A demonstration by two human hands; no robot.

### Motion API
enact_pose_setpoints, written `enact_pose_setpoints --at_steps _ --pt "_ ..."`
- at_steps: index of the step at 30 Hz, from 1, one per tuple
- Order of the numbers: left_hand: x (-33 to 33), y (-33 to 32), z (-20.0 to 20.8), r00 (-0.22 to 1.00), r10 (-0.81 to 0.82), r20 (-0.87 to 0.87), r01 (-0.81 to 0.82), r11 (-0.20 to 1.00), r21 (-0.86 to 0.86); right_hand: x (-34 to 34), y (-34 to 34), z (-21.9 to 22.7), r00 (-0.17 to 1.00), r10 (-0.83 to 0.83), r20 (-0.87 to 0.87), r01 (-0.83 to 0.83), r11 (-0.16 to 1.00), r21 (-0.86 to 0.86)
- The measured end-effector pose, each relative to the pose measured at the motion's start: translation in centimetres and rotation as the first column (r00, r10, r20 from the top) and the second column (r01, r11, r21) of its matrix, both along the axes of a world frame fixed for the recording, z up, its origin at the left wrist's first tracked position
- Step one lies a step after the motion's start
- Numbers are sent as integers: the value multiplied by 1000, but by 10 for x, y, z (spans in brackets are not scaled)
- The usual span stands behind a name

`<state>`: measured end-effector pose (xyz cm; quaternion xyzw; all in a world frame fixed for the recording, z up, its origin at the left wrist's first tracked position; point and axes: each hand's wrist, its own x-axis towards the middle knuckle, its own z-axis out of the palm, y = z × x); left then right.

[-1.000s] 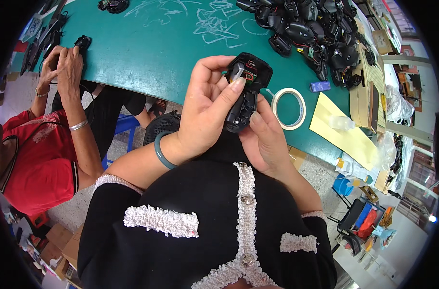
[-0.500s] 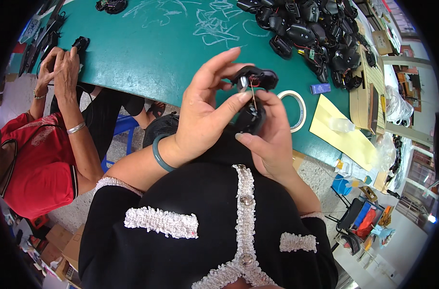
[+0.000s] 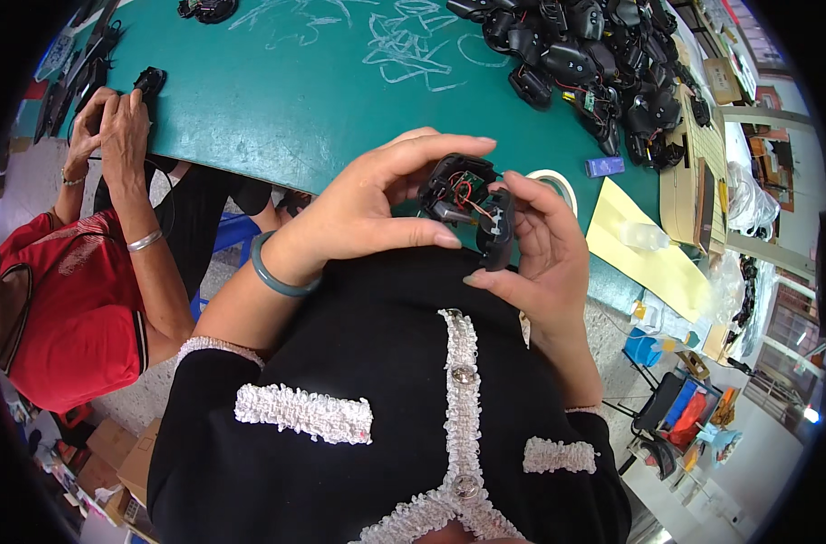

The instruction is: The person assembles small black electronic devices at a green workbench. They insert batteries into the device casing, apply a liquid from a squeeze bottle, and secure the casing with white tape. The person handles the devices one at a time, repeating the process for multiple units.

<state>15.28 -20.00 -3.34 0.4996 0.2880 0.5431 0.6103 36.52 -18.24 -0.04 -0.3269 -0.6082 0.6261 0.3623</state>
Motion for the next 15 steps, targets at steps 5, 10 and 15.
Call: enact_pose_setpoints --at_steps 5,10,15 --pt "-6 5 -7 988 15 -155 1 995 101 5 2 -5 1000 -3 4 1 975 222" --pt "0 0 7 966 10 -257 23 992 124 8 9 -4 997 -53 59 24 908 418" --pt "2 -1 16 912 93 -400 6 971 239 9 14 -1 997 -25 71 -8 904 428"
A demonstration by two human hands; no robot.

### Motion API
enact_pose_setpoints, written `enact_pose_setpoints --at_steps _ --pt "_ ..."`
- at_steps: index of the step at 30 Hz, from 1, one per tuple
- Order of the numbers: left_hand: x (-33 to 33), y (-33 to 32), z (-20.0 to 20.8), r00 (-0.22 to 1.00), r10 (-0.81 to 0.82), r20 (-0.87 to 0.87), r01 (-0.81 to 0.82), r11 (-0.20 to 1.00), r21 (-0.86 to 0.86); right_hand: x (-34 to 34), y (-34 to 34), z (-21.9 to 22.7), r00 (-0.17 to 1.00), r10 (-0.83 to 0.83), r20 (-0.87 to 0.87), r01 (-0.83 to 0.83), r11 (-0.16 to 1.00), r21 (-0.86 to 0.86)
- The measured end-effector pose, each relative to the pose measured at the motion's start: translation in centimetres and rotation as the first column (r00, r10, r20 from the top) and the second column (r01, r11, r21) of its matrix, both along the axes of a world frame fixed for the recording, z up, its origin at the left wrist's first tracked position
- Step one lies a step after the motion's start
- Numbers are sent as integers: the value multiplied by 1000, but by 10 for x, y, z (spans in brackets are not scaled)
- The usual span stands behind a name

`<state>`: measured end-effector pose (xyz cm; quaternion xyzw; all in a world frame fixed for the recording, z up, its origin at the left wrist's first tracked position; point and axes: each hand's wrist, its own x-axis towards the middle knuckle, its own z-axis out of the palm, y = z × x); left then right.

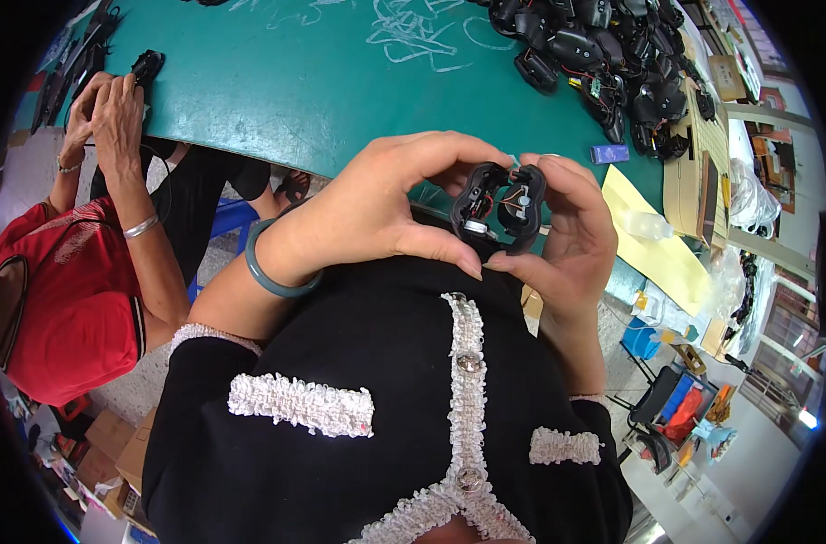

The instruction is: The person assembles small black electronic devices at a green workbench. They insert batteries into the device casing, apply a liquid from a squeeze bottle, and secure the casing with white tape. The person handles the devices one at a time, repeating the process for multiple units.

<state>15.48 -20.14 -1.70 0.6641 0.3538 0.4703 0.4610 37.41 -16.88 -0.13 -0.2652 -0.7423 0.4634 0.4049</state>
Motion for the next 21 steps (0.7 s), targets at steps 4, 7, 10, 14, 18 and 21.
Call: enact_pose_setpoints --at_steps 4,7,10,14,18,21 --pt "0 -1 3 996 48 -79 -44 998 49 -2 -1 -2 988 40 -151 -70 977 -199" --pt "1 -1 4 992 80 -102 -72 994 77 -1 -2 -1 978 39 -204 -94 959 -268" --pt "3 -1 3 991 95 -95 -88 993 77 1 1 -3 976 70 -207 -114 971 -209" --pt "6 -1 1 992 103 -70 -99 993 69 3 1 -3 987 53 -154 -81 980 -181" --pt "7 -1 0 991 112 -72 -107 991 76 5 -1 -2 995 13 -98 -29 986 -163" --pt "6 -1 0 988 122 -96 -112 988 106 5 0 0 1000 -15 -25 14 998 -64"
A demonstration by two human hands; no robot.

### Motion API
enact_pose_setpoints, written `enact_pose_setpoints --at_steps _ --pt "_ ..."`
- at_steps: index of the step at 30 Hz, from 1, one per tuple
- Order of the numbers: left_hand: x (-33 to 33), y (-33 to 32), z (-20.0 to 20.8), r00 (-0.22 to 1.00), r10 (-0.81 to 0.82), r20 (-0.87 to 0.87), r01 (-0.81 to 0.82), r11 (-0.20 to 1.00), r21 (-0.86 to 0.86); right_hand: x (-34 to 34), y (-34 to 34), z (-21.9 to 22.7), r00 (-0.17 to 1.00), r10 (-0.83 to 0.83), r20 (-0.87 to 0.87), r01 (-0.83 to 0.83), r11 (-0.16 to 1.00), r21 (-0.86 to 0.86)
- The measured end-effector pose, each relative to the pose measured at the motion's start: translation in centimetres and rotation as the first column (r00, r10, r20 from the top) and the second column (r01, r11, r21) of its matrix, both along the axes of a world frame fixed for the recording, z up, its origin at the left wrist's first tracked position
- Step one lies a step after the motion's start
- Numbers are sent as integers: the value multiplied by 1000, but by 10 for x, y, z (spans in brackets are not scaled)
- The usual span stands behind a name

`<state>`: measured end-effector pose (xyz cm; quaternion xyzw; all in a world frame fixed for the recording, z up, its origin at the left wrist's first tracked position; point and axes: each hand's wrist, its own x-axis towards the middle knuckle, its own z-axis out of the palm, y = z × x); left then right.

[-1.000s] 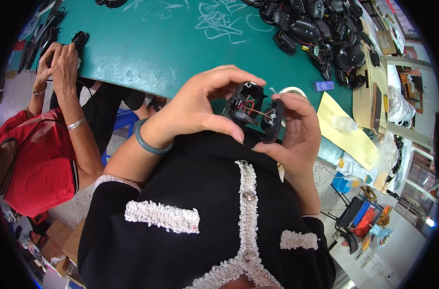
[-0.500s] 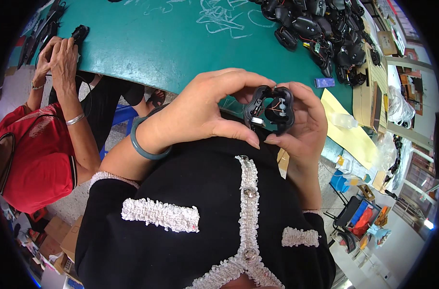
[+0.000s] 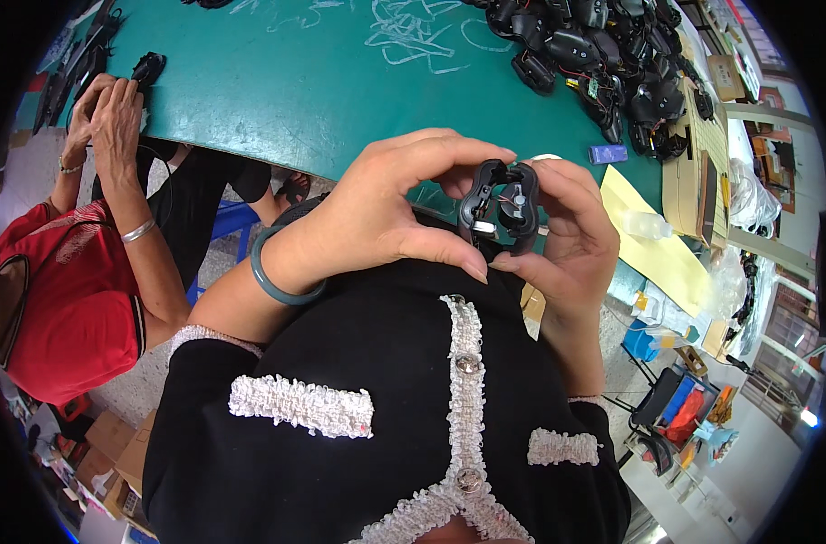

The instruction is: The person assembles small black electronic devices at a green workbench. They insert batteries into the device casing, apply a liquid from a squeeze bottle, and secure the casing with white tape. The person handles the devices one at a time, repeating the process for multiple units.

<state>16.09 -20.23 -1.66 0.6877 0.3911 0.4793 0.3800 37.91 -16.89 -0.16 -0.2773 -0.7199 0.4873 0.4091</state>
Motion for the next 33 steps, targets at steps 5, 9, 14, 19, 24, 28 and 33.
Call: enact_pose_setpoints --at_steps 5,9,14,19,24,28,33 --pt "0 0 -2 1000 8 -13 -8 1000 20 0 2 4 998 -20 66 14 996 89" --pt "-3 -1 1 999 -47 2 47 998 -42 2 3 3 997 3 73 -12 993 113" --pt "10 -11 -2 787 -88 610 327 899 -292 -4 -3 2 997 -27 -65 27 1000 -14" --pt "16 -12 2 744 8 668 373 825 -425 -7 -5 1 996 -73 50 64 986 156" --pt "22 -12 10 726 157 670 364 738 -568 -7 -5 -4 991 -100 84 74 959 274" --pt "23 -12 10 891 59 450 186 857 -480 -9 -12 -9 991 -132 37 120 964 239" --pt "25 -10 13 984 39 176 10 962 -271 -7 -15 -16 995 -87 -45 92 986 139"
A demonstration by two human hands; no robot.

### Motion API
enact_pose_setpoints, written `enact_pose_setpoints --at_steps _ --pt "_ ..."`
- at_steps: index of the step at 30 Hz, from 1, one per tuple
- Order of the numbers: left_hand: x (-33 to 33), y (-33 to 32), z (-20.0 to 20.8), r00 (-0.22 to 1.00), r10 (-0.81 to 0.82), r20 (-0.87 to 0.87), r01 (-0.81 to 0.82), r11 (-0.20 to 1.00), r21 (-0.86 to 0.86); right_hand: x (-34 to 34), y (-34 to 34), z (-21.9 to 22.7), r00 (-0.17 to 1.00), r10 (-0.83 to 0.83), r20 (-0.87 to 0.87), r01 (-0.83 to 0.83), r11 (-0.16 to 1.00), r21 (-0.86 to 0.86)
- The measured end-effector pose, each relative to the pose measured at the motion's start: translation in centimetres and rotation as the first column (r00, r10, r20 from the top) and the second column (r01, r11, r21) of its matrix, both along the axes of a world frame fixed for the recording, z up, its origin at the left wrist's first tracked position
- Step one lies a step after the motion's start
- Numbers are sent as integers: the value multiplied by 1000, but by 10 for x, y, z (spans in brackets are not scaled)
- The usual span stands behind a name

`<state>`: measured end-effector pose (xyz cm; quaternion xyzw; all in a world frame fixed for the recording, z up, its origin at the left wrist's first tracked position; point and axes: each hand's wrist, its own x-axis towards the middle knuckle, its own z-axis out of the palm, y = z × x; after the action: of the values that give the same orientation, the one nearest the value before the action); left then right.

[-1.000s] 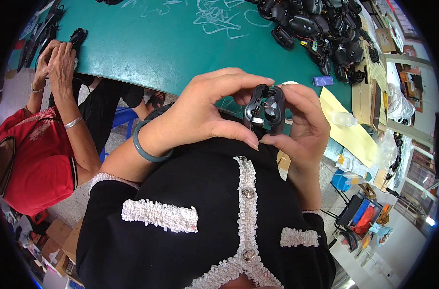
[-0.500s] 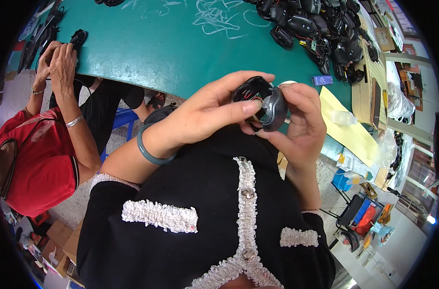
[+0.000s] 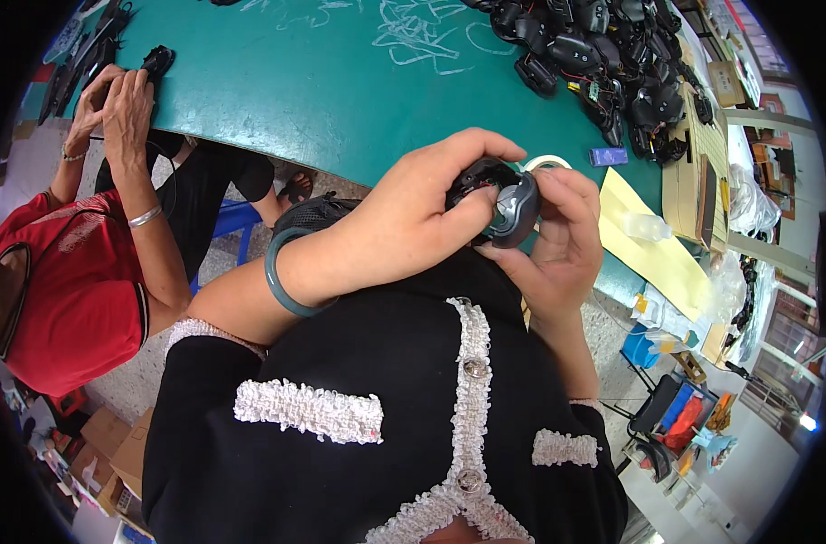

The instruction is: The person assembles small black electronic devices at a green workbench. They insert batteries into the device casing, apply a liquid from a squeeze bottle, and secure the casing with white tape. The person handles the devices one at a time, repeating the process for multiple units.

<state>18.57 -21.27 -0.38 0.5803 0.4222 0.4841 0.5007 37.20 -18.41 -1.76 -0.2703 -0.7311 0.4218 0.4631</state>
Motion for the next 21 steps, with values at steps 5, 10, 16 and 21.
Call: enact_pose_setpoints --at_steps 5,10,16,21 --pt "-12 -2 16 958 -182 220 236 938 -254 3 0 -1 998 30 -47 -34 997 -72" --pt "-21 -3 -3 855 -405 325 442 896 -47 6 -1 -1 993 55 -108 -73 982 -174" --pt "-25 -2 3 904 -310 295 366 916 -161 5 -1 0 977 93 -193 -140 959 -246" --pt "-21 0 -7 919 -290 267 311 950 -39 7 1 -2 949 127 -287 -206 943 -263"
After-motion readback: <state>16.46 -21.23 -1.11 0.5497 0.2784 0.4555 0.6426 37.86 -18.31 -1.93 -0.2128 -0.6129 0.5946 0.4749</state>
